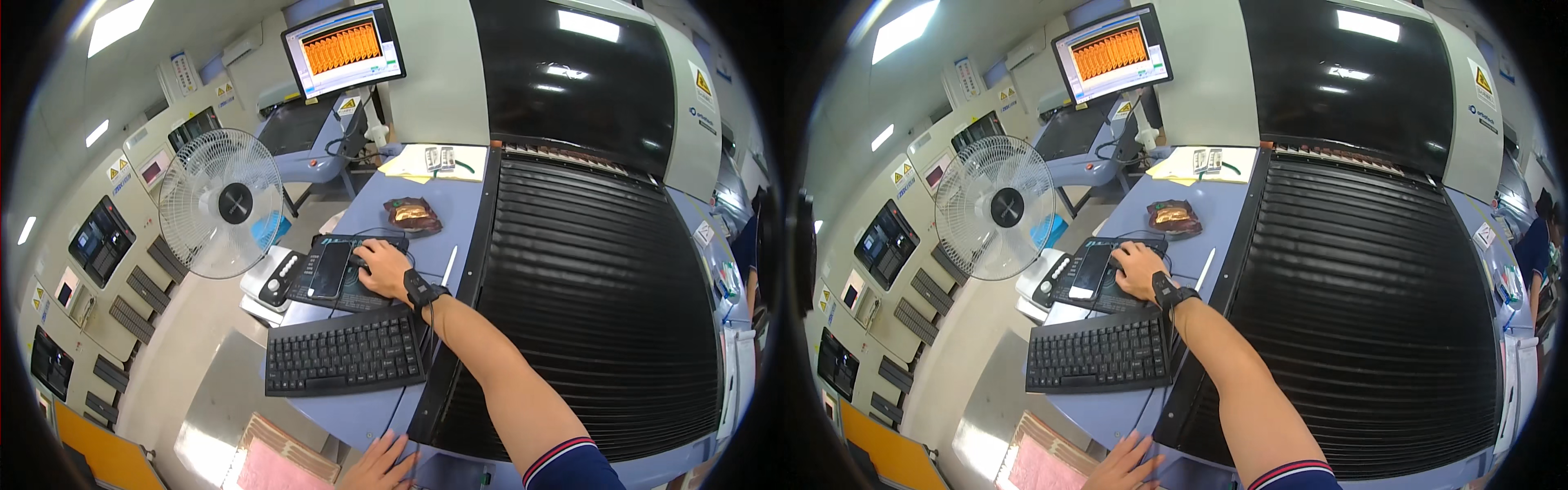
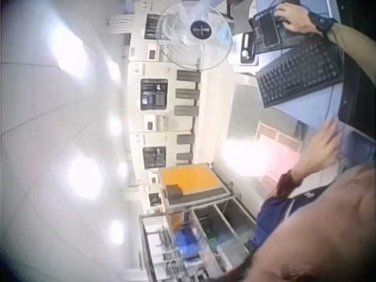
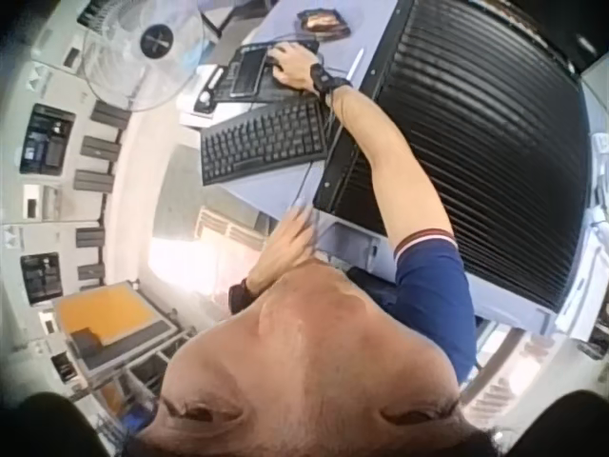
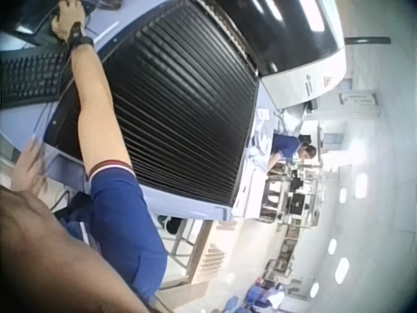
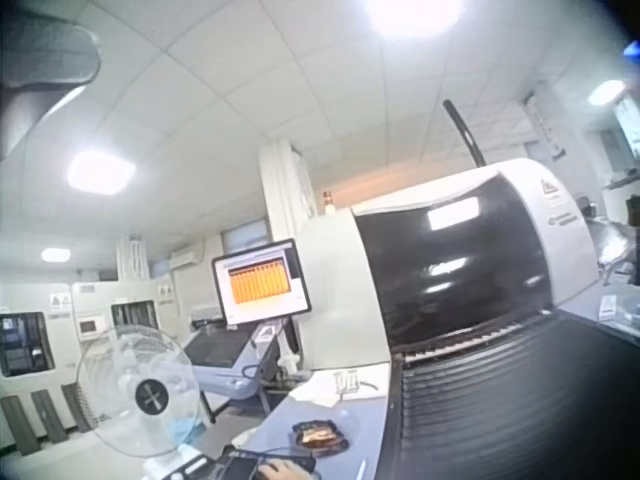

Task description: Inspecting and handling printed circuit board panels using an automated inspection machine and manual review.

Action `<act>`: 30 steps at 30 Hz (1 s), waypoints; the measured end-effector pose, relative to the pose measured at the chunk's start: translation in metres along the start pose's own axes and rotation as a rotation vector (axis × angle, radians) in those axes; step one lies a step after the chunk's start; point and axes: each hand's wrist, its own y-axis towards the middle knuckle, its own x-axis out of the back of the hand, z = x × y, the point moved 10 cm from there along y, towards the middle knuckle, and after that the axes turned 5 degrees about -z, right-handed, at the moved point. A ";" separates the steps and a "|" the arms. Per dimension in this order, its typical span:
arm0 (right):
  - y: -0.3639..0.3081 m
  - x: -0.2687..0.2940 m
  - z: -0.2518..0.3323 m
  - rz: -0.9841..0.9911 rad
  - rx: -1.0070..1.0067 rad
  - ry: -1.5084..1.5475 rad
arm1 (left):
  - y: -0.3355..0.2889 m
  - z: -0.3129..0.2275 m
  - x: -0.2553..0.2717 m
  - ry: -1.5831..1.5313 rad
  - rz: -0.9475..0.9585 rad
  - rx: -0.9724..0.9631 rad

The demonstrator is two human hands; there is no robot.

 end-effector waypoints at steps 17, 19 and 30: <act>0.007 0.011 0.006 -0.053 -0.018 -0.058 | -0.073 0.296 0.125 -0.651 -1.391 0.593; 0.006 0.009 0.004 -0.021 -0.037 -0.066 | -0.072 0.304 0.116 -0.722 -1.369 0.570; 0.006 0.013 0.004 -0.073 -0.009 -0.072 | -0.057 0.253 0.108 -0.333 -1.434 0.452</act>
